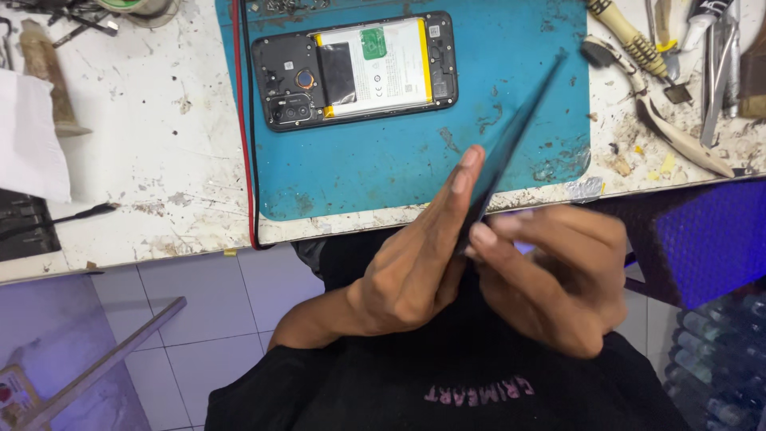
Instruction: The person peels old adhesive tape off the back cover of a disassembled smartphone, working around the edges with their fingers. They rotate the cover to reach different sides and continue removing the adhesive residue by hand.
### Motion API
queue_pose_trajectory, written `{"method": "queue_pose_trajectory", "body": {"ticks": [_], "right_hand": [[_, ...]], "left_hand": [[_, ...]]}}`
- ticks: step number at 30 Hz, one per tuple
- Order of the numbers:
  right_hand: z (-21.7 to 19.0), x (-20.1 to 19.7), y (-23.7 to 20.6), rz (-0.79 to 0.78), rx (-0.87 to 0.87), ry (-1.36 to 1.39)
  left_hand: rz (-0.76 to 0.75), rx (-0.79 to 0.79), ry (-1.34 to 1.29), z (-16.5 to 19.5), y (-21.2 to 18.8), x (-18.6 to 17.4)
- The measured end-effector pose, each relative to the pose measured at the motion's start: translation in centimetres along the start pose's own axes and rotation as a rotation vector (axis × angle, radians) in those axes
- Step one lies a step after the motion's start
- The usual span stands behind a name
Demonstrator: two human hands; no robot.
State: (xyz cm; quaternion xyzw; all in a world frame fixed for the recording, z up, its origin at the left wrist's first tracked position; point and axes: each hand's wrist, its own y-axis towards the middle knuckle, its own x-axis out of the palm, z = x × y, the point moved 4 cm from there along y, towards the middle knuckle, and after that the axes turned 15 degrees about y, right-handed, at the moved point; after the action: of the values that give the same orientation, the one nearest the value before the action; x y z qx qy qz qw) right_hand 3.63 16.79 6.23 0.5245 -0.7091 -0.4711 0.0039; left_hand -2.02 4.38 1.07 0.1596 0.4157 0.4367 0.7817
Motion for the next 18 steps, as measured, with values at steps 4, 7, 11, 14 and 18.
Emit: {"method": "queue_pose_trajectory", "body": {"ticks": [4, 7, 11, 14, 18], "right_hand": [[0.1, 1.1, -3.5, 0.145, 0.141, 0.033], [0.5, 1.5, -5.6, 0.249, 0.177, 0.195], [1.0, 2.2, -5.4, 0.286, 0.258, 0.196], [1.1, 2.4, -4.8, 0.219, 0.398, 0.265], [2.4, 2.5, -4.5, 0.186, 0.314, 0.411]], "left_hand": [[0.061, 0.084, -0.011, -0.4, -0.5, 0.2], [0.022, 0.086, -0.056, -0.7, -0.7, 0.5], [0.080, 0.049, -0.051, -0.7, -0.7, 1.2], [0.107, 0.048, 0.000, -0.6, -0.9, 1.4], [0.146, 0.040, 0.030, -0.6, -1.0, 1.5]]}}
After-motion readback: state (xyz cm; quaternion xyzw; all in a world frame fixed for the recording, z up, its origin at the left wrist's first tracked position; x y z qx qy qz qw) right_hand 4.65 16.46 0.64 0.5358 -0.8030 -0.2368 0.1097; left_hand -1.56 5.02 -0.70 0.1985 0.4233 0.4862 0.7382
